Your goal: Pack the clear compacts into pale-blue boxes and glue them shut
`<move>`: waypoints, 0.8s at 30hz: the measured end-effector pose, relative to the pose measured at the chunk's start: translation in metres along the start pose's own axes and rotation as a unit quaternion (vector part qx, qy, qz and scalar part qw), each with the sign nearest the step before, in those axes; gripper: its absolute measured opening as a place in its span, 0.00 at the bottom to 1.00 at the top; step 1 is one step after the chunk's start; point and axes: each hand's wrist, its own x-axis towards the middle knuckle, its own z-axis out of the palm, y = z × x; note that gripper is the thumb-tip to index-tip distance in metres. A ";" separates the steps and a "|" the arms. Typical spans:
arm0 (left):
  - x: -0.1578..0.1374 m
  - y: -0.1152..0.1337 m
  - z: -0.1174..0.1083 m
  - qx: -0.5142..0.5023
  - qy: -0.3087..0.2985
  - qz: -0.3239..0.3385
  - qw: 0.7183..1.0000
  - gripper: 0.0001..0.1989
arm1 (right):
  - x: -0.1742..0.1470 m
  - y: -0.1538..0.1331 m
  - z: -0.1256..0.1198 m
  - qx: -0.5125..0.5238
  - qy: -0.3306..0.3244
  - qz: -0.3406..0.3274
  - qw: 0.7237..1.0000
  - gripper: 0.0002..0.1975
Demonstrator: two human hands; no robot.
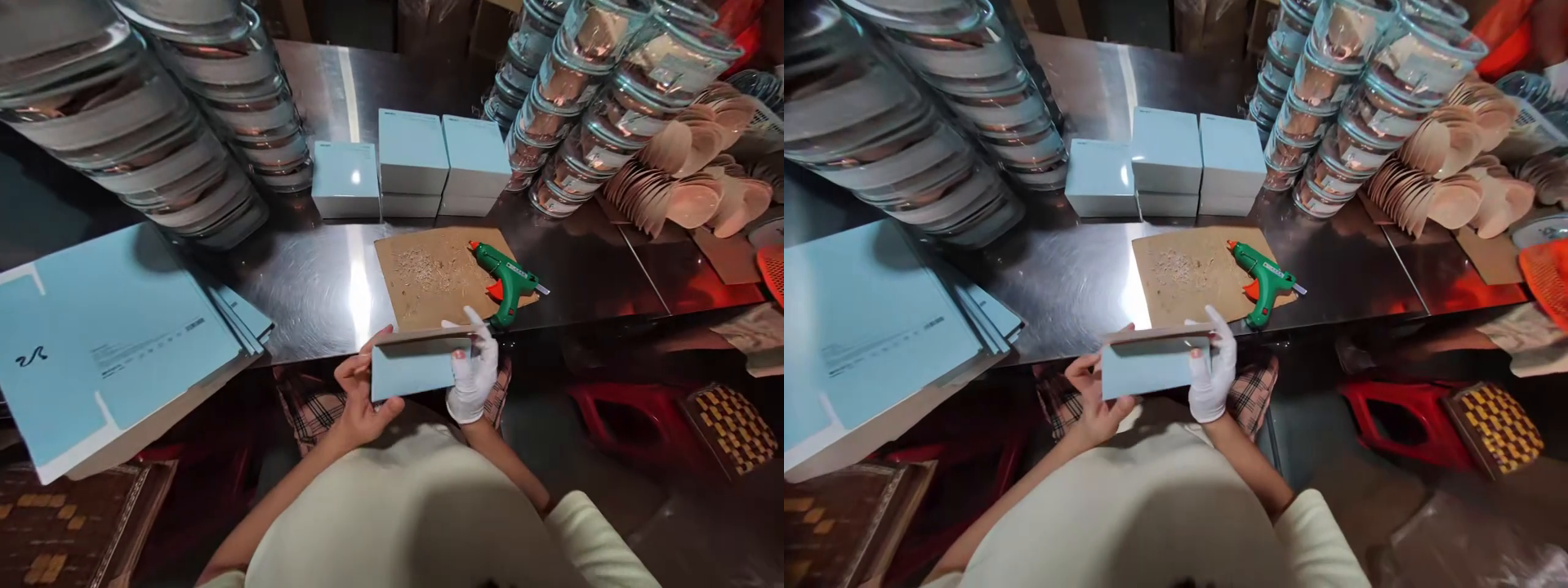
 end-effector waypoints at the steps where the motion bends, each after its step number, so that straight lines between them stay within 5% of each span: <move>1: 0.003 0.002 -0.001 0.015 -0.028 0.016 0.999 0.24 | 0.001 -0.002 0.001 0.014 0.055 -0.005 0.998 0.22; 3: 0.009 0.003 -0.007 0.044 -0.085 0.068 0.993 0.22 | 0.007 -0.003 -0.003 0.041 0.096 -0.002 0.994 0.25; 5: 0.015 0.003 -0.017 0.070 -0.110 0.090 0.987 0.17 | 0.020 0.001 -0.020 0.052 0.060 0.027 0.996 0.26; 8: 0.021 0.000 -0.030 0.090 -0.090 0.063 0.990 0.14 | 0.060 0.014 -0.063 -0.079 0.074 0.087 0.990 0.23; 10: 0.023 -0.002 -0.033 0.104 -0.073 0.060 0.990 0.14 | 0.097 0.023 -0.091 -0.264 0.084 0.156 0.948 0.22; 12: 0.025 -0.005 -0.032 0.110 -0.065 0.075 0.989 0.14 | 0.131 0.030 -0.110 -0.340 0.028 0.249 0.906 0.18; 17: 0.028 -0.009 -0.026 0.074 -0.052 0.073 0.993 0.12 | 0.167 0.042 -0.121 -0.125 -0.003 0.372 0.920 0.12; 21: 0.032 -0.010 -0.024 0.072 -0.025 0.048 0.996 0.13 | 0.150 0.037 -0.119 -0.038 0.073 0.326 0.942 0.10; 24: 0.039 -0.007 -0.020 0.074 -0.008 0.028 0.997 0.13 | 0.126 0.019 -0.113 0.024 0.152 0.220 0.963 0.20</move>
